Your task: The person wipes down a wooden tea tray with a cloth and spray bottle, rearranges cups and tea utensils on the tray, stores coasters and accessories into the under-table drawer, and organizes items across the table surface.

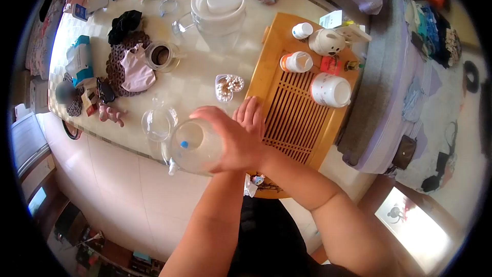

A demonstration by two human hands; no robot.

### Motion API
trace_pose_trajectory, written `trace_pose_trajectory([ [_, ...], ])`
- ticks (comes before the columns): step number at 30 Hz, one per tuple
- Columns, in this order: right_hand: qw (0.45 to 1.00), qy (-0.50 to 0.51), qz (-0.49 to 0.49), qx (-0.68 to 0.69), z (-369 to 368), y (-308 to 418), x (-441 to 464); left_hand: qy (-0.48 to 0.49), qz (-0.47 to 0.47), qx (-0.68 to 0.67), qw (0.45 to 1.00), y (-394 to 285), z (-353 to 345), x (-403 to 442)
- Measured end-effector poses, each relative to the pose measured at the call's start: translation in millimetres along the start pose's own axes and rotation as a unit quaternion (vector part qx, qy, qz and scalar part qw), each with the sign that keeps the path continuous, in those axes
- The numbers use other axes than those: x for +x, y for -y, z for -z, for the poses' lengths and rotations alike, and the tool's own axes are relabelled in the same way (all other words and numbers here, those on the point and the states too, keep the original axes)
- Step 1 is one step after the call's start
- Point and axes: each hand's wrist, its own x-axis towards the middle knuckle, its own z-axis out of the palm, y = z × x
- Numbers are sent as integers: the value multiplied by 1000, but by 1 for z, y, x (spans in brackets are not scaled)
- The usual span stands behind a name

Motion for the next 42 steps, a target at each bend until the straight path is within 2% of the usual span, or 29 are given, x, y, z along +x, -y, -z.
trace_pose_trajectory([
  [1,999,-24,-30,-8,10,9,-10,-30,104,-215,971,-8,4,1],
  [2,997,-47,-60,-14,20,19,-20,-58,202,-418,884,-20,11,2],
  [4,985,-110,-74,114,41,30,-43,8,175,-318,932,-20,17,7],
  [5,954,-164,-17,252,53,35,-52,30,147,-277,949,-13,13,4],
  [7,922,-179,-35,341,66,21,-77,67,86,-194,975,2,5,-3],
  [9,817,-242,-215,477,81,16,-94,63,-10,52,997,3,3,1],
  [10,743,-268,-301,535,87,11,-102,48,-14,55,997,6,-2,0],
  [11,729,-292,-355,507,95,-2,-104,49,-12,53,997,6,-2,0],
  [14,643,-258,-462,553,122,-26,-110,50,-10,48,998,5,-1,1],
  [17,579,-224,-495,608,140,-46,-104,45,-13,45,998,5,2,1],
  [18,540,-215,-499,643,143,-56,-100,42,-12,42,998,5,1,1],
  [21,452,-252,-508,688,149,-66,-87,33,-15,40,999,6,-2,0],
  [24,505,-216,-464,695,156,-81,-89,36,-16,42,998,6,-1,1],
  [30,474,-213,-463,718,163,-89,-88,33,-13,34,999,4,1,4],
  [33,481,-281,-487,673,151,-68,-90,31,-14,30,999,4,2,4],
  [34,415,-314,-566,640,146,-48,-89,31,-15,30,999,4,2,4],
  [35,500,-299,-587,562,134,-18,-86,33,-16,32,999,5,2,4],
  [37,607,-148,-559,545,138,-2,-108,38,-15,35,999,5,2,3],
  [38,685,-139,-558,447,146,11,-102,37,-15,36,999,5,2,3],
  [39,752,-129,-549,341,156,29,-91,37,-15,36,999,5,1,2],
  [40,836,-125,-498,196,160,34,-79,36,-17,36,999,6,1,3],
  [41,883,-130,-451,23,165,39,-67,36,-17,39,998,6,0,3],
  [42,909,-135,-349,-184,163,36,-47,37,-16,41,998,6,0,3],
])
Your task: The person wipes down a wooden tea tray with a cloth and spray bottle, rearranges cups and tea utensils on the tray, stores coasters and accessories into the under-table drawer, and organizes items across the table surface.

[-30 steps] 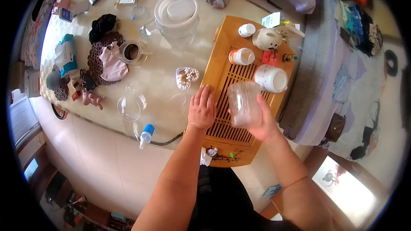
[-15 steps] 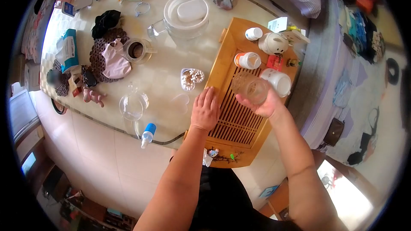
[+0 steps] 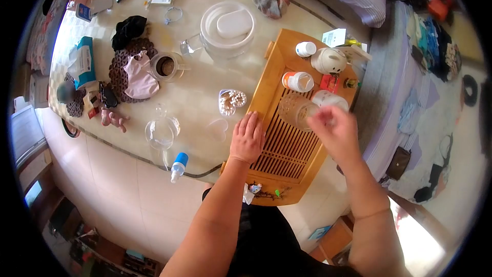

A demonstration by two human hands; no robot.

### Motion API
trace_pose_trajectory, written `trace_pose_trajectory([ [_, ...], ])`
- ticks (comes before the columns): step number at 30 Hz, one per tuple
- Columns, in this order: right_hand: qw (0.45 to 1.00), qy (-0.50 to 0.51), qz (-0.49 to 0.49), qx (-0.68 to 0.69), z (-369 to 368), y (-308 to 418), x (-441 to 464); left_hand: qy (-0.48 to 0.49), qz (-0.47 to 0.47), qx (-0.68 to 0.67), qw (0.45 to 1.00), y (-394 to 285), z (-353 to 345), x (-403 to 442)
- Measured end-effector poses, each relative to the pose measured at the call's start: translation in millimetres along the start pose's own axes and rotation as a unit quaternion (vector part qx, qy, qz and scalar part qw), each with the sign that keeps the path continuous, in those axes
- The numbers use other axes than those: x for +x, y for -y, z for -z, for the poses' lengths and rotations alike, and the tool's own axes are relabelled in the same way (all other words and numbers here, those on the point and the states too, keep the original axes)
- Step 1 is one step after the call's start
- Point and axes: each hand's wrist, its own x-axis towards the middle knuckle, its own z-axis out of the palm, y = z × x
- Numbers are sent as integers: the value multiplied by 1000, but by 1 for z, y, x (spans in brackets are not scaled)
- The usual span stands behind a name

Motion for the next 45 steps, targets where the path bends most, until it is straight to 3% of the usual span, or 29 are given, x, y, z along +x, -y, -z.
trace_pose_trajectory([
  [1,973,-93,130,-168,-4,9,15,1,0,2,1000,-1,0,0],
  [4,933,-126,98,-323,-25,-3,62,-6,-2,2,1000,-1,1,1],
  [10,947,-50,58,-313,-26,15,92,3,-1,12,1000,-1,1,-1],
  [13,944,-112,106,-292,-15,23,123,3,-3,7,1000,-1,1,0],
  [19,920,-130,150,-337,-18,24,154,-1,-4,-5,1000,1,1,0],
  [20,928,-92,93,-348,-16,36,149,-2,-6,-7,1000,0,1,0],
  [24,871,-195,245,-378,-32,41,120,16,6,-12,1000,1,1,0],
  [26,927,-92,191,-310,-62,69,84,10,-2,-13,1000,3,-1,-2],
  [27,938,-17,282,-200,-83,63,74,8,-7,-14,1000,4,-4,-3],
  [28,951,82,265,-139,-105,70,59,45,-11,5,999,9,-17,-8],
  [29,944,172,241,-144,-127,81,46,2,-2,-5,1000,10,-29,-11],
  [30,916,212,290,-178,-156,83,41,-41,5,-17,999,10,-40,-13],
  [31,895,150,365,-208,-191,81,39,-84,11,-30,996,10,-45,-15],
  [34,818,18,499,-286,-282,80,44,-16,-12,-7,1000,-1,2,1],
  [37,761,108,548,-331,-314,94,64,-6,-16,6,1000,2,2,-1],
  [43,752,179,520,-363,-324,98,75,2,-3,-21,1000,-4,12,2],
  [45,786,95,533,-298,-304,93,62,-12,-8,-41,999,-1,4,2],
])
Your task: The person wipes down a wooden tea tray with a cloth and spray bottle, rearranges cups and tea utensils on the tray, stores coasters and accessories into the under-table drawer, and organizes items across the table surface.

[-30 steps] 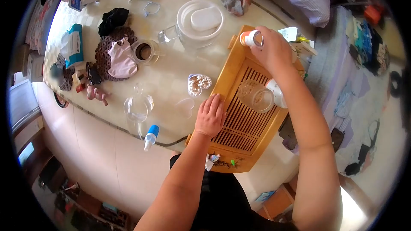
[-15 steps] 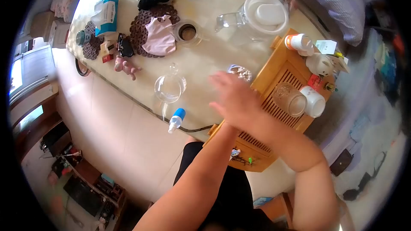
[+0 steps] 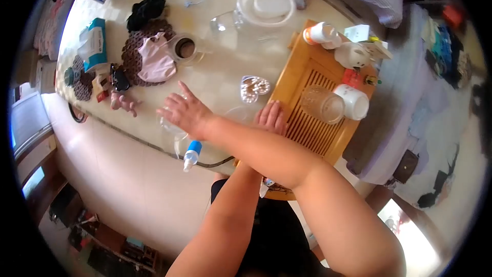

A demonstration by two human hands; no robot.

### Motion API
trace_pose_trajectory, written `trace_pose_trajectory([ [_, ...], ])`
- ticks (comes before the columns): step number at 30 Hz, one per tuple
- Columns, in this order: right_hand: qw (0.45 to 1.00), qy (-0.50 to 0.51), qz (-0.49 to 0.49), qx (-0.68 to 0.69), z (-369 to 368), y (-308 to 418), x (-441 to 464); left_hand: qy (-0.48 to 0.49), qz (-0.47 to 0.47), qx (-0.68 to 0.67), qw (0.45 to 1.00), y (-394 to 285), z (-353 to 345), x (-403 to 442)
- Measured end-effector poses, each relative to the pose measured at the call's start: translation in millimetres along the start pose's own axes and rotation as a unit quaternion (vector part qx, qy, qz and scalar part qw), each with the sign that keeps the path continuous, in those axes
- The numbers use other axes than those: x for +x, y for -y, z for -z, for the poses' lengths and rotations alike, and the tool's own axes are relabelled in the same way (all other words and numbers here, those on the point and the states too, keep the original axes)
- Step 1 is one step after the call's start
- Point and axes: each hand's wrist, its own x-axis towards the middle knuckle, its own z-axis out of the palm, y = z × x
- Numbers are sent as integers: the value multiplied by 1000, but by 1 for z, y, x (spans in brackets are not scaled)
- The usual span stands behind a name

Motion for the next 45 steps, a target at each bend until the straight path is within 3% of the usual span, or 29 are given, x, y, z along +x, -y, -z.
trace_pose_trajectory([
  [1,998,-56,-9,10,7,6,-8,-9,-7,-1,1000,2,-3,-1],
  [7,941,-157,-125,273,142,14,-111,-16,5,14,1000,-1,-2,-2],
  [8,928,-201,-145,280,150,14,-132,-42,114,-164,979,-10,-6,-3],
  [9,915,-195,-191,299,155,15,-157,-109,208,-339,911,-18,-11,-5],
  [11,883,-192,-268,334,166,18,-200,-25,53,-74,996,-1,-10,-6],
  [12,863,-191,-307,353,170,21,-220,-18,-33,51,998,7,-9,-6],
  [14,831,-224,-378,340,159,29,-262,-23,-7,47,999,-7,0,-1],
  [17,776,-278,-450,345,136,31,-308,-26,-39,32,998,-7,6,-1],
  [20,737,-317,-479,358,120,27,-333,5,-73,-55,996,-1,13,-4],
  [21,731,-316,-485,362,120,26,-337,41,-27,-147,988,-11,22,-9],
  [23,719,-309,-483,393,112,24,-342,100,120,-436,886,-36,33,-24],
  [24,690,-316,-476,444,112,24,-342,126,193,-561,795,-52,39,-28],
  [27,601,-324,-442,581,103,27,-341,128,281,-773,555,-105,58,-34],
  [31,467,-380,-408,686,70,34,-342,109,369,-648,657,-122,52,-35],
  [34,450,-440,-488,604,51,40,-353,91,289,-357,883,-125,44,-36],
  [36,444,-449,-505,589,49,45,-368,61,192,-120,972,-156,59,-17],
  [38,422,-465,-517,581,50,52,-380,48,85,107,990,-180,71,0],
  [43,487,-442,-521,545,53,59,-405,-31,45,172,984,-187,66,53],
  [45,499,-454,-507,536,54,62,-410,-10,45,177,983,-187,60,77],
])
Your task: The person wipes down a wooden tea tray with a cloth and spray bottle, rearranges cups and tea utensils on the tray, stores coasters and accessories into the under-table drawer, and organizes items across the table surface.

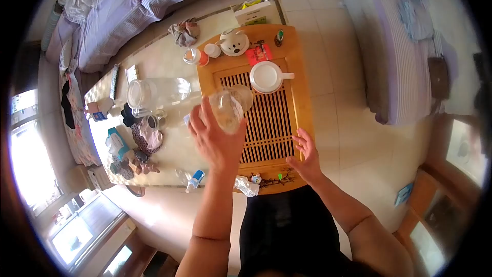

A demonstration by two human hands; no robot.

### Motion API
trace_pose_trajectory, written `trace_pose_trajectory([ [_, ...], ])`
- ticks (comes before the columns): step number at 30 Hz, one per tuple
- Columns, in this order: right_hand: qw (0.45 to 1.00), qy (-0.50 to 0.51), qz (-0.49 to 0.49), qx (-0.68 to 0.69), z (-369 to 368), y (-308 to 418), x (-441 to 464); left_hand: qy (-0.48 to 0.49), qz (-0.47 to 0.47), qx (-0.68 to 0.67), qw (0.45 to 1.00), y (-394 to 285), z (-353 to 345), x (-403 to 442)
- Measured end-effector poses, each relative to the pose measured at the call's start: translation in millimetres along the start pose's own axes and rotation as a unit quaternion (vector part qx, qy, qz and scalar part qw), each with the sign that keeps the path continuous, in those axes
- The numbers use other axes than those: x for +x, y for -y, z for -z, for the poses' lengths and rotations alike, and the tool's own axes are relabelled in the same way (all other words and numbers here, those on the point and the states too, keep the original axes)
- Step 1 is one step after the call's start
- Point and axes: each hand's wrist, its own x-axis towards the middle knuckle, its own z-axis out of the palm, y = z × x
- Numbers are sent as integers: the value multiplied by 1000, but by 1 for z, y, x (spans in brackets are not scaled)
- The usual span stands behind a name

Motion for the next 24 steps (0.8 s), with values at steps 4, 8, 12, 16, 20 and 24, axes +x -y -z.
trace_pose_trajectory([
  [4,1000,10,-6,14,5,-1,-6,65,-11,42,997,-2,-18,21],
  [8,999,9,-15,27,10,-10,-14,64,-39,70,995,7,-44,19],
  [12,999,14,-15,27,16,-13,-20,79,-62,73,992,16,-60,22],
  [16,999,19,-12,26,20,-14,-21,85,-101,63,989,20,-64,35],
  [20,999,26,-11,21,19,-16,-19,111,-163,63,978,29,-64,60],
  [24,999,31,7,10,16,-20,-17,151,-181,48,971,30,-60,75],
])
